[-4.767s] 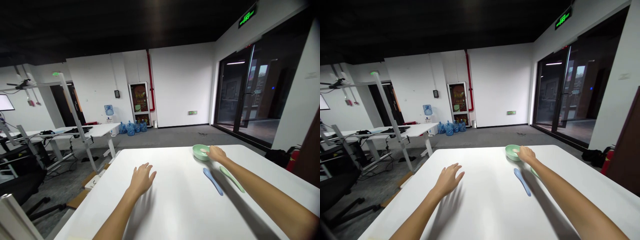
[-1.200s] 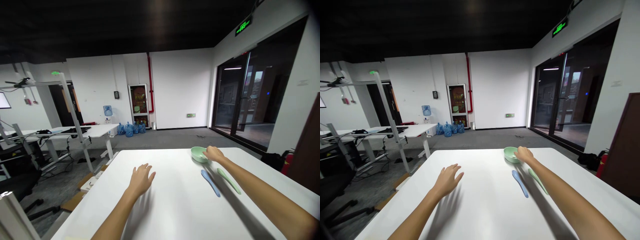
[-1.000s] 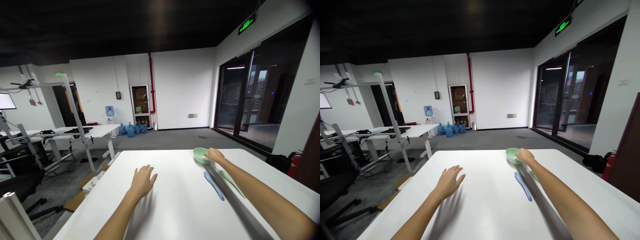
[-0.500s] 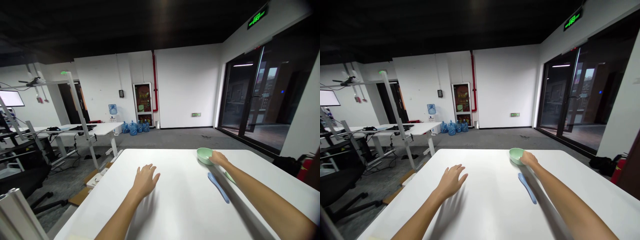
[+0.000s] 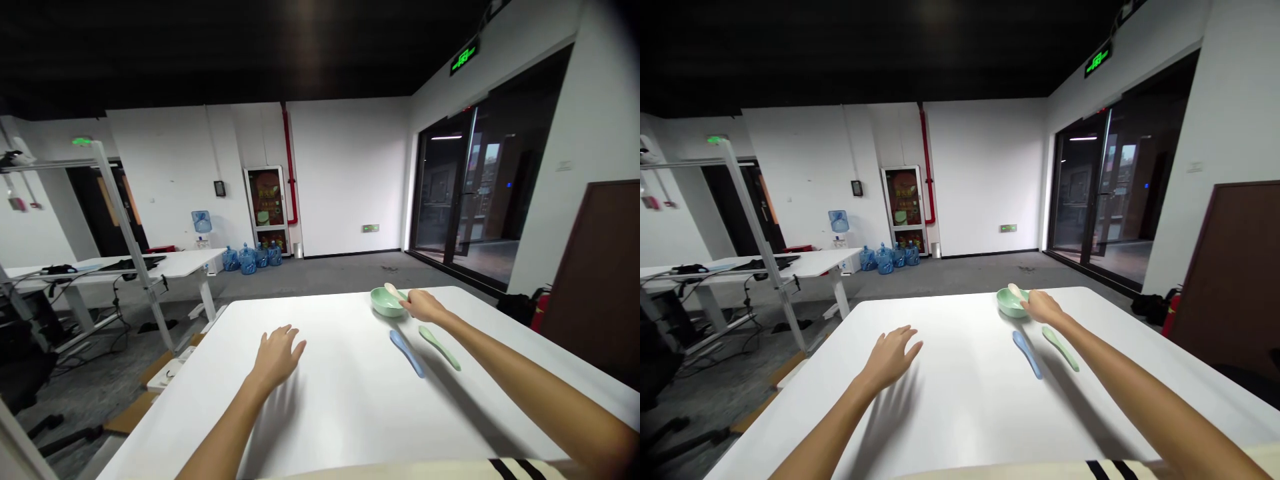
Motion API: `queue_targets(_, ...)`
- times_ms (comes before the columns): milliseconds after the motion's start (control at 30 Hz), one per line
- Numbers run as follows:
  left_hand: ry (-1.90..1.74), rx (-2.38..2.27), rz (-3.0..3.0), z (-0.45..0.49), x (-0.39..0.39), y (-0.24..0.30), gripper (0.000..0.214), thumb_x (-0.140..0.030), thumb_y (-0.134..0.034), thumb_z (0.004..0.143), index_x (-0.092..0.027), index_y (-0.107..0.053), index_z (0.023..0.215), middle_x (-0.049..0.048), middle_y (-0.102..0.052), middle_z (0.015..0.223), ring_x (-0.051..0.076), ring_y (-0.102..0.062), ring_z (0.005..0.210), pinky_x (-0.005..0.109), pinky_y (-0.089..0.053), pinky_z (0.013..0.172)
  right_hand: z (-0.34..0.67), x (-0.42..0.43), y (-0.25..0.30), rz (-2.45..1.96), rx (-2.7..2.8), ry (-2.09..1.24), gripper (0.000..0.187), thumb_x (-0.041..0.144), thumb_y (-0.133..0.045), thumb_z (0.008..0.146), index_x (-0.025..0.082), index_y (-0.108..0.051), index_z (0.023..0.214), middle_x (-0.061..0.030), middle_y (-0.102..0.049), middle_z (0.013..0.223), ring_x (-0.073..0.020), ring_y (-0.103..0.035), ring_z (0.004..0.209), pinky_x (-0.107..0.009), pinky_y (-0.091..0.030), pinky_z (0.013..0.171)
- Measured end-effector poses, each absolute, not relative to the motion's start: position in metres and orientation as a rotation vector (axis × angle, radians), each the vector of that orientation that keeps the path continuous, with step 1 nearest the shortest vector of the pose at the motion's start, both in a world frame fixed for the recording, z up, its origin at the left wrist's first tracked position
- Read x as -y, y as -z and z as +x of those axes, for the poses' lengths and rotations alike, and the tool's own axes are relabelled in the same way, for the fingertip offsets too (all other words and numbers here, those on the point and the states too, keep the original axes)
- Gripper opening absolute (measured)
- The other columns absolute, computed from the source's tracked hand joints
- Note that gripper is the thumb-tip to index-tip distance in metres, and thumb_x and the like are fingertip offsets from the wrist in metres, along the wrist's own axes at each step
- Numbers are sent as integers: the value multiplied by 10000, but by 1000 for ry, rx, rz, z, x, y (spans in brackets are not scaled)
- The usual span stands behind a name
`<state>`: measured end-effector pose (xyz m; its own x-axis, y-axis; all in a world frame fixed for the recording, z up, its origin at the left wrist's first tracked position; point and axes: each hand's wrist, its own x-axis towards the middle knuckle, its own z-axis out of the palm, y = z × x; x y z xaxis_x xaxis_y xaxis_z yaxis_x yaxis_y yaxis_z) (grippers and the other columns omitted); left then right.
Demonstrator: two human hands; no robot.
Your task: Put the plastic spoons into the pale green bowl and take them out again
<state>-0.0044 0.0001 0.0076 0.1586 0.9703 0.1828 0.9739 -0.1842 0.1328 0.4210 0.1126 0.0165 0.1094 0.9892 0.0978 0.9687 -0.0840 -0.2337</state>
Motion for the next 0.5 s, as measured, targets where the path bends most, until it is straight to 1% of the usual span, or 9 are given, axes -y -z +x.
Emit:
queue_targets(100, 361, 1999, -2374, -3, 2, -10, 492, -450, -397, 1055, -245, -624, 1440, 126, -565, 1592, 319, -500, 1491, 610, -328, 1243, 420, -86, -21, -2093, 1979, -203, 453, 442, -537, 979, 186, -710, 647, -133, -783, 822, -245, -718, 805, -300, -437, 711)
queue_targets(167, 360, 1998, -2373, -3, 4, -12, 490, -449, -403, 1055, -243, -626, 1440, 129, -566, 1591, 324, -506, 1487, 614, -333, 1239, 417, -70, -21, -2066, 1995, -247, 476, 420, -537, 969, 195, -675, 573, -118, -782, 786, -226, -708, 766, -291, -434, 702)
queue_targets(367, 344, 1991, -2370, -2, 5, -13, 481, -452, -404, 1060, -254, -631, 1435, 128, -570, 1588, 313, -516, 1480, 581, -354, 1232, 403, -43, -10, -2029, 2033, -359, 431, 338, -542, 900, 197, -671, 514, -104, -773, 721, -194, -672, 663, -281, -420, 630)
queue_targets(500, 340, 1990, -2366, -3, 4, -12, 494, -456, -391, 1059, -248, -627, 1440, 131, -572, 1585, 317, -522, 1472, 583, -357, 1228, 395, -41, 4, -2030, 2040, -377, 408, 313, -562, 868, 201, -631, 481, -98, -769, 708, -192, -672, 682, -270, -404, 613)
